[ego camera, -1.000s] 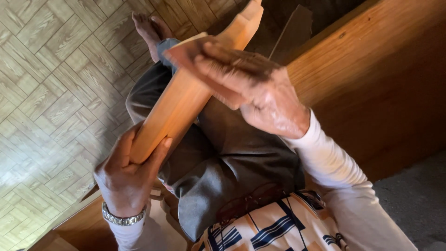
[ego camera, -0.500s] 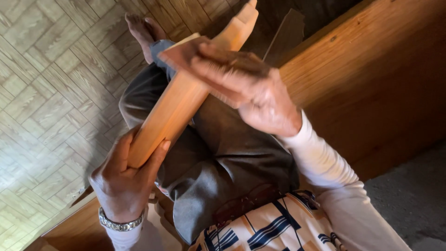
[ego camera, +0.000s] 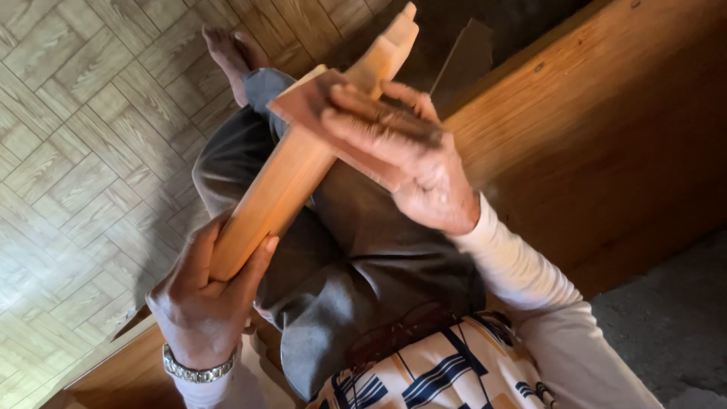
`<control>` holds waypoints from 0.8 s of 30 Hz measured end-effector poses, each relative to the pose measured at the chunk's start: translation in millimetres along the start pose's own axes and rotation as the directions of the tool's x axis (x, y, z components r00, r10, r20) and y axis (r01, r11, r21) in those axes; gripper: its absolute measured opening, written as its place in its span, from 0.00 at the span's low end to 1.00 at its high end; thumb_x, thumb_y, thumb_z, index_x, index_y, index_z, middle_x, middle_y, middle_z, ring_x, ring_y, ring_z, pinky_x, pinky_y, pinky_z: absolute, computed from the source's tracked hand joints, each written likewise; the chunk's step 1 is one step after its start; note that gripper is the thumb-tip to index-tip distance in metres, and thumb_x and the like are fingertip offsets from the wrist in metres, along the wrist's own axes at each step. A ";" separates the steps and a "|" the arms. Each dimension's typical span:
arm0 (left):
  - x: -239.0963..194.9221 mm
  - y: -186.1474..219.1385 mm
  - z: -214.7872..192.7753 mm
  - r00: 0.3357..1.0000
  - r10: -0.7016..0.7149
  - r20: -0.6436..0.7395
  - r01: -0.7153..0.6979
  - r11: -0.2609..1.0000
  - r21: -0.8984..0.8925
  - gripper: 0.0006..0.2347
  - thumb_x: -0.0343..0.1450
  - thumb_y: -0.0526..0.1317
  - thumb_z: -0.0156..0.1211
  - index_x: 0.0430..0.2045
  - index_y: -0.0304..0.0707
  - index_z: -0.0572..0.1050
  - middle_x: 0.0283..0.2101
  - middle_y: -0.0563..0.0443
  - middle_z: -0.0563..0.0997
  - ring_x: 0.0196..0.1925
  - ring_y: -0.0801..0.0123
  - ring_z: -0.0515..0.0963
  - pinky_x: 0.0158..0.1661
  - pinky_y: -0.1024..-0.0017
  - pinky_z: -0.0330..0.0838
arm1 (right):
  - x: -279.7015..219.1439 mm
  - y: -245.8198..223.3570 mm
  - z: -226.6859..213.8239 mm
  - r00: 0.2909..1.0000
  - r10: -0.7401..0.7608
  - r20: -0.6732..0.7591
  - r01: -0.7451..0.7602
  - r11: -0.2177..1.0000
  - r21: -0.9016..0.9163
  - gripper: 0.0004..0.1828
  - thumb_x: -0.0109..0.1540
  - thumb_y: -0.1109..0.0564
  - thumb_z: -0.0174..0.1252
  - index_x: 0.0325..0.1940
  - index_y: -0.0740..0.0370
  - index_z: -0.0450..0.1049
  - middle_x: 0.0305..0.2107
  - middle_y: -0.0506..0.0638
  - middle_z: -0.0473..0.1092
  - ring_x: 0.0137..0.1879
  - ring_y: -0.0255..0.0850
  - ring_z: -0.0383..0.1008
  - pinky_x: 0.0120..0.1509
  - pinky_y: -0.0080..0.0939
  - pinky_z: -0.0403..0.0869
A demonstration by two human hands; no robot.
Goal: The person sands a wooden board using a sanding block. They hold the board on their lap and rub the sanding block along the edges and flat surfaces, flipping the board over to work on different sides.
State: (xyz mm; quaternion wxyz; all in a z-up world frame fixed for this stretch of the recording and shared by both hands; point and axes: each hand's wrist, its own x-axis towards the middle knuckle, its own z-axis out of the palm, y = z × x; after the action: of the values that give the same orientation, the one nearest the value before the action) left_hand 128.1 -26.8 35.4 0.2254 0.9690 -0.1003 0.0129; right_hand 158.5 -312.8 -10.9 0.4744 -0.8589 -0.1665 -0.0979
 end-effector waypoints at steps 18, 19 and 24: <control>-1.2 -1.0 4.5 0.994 0.099 -0.039 -0.097 0.995 0.030 0.16 0.69 0.43 0.80 0.44 0.36 0.82 0.40 0.53 0.85 0.30 0.68 0.79 0.36 0.69 0.73 | -9.9 8.1 0.2 0.998 -0.066 -0.021 0.067 0.997 0.030 0.35 0.76 0.42 0.25 0.65 0.63 0.73 0.66 0.62 0.68 0.74 0.55 0.70 0.79 0.55 0.57; -1.5 -1.5 5.1 0.996 0.085 -0.036 -0.083 0.996 0.041 0.16 0.69 0.45 0.80 0.44 0.38 0.82 0.38 0.54 0.85 0.28 0.69 0.78 0.34 0.70 0.72 | -9.0 19.7 2.8 0.993 -0.108 -0.057 0.109 0.994 0.013 0.24 0.75 0.50 0.37 0.65 0.63 0.72 0.64 0.61 0.69 0.73 0.54 0.72 0.78 0.54 0.60; -1.5 -2.4 7.3 0.990 0.133 -0.052 -0.129 0.990 0.059 0.16 0.68 0.45 0.81 0.44 0.38 0.82 0.37 0.51 0.84 0.30 0.67 0.80 0.36 0.68 0.73 | 1.0 82.7 -5.2 0.995 -0.089 -0.045 0.084 0.990 -0.109 0.32 0.77 0.40 0.27 0.68 0.57 0.72 0.63 0.53 0.72 0.73 0.48 0.71 0.72 0.46 0.60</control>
State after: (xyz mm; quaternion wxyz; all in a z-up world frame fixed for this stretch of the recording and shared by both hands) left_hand 127.0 -27.6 27.7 0.1996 0.9655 -0.1571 0.0574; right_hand 190.7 -357.9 -72.5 0.4268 -0.8724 -0.1862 -0.1485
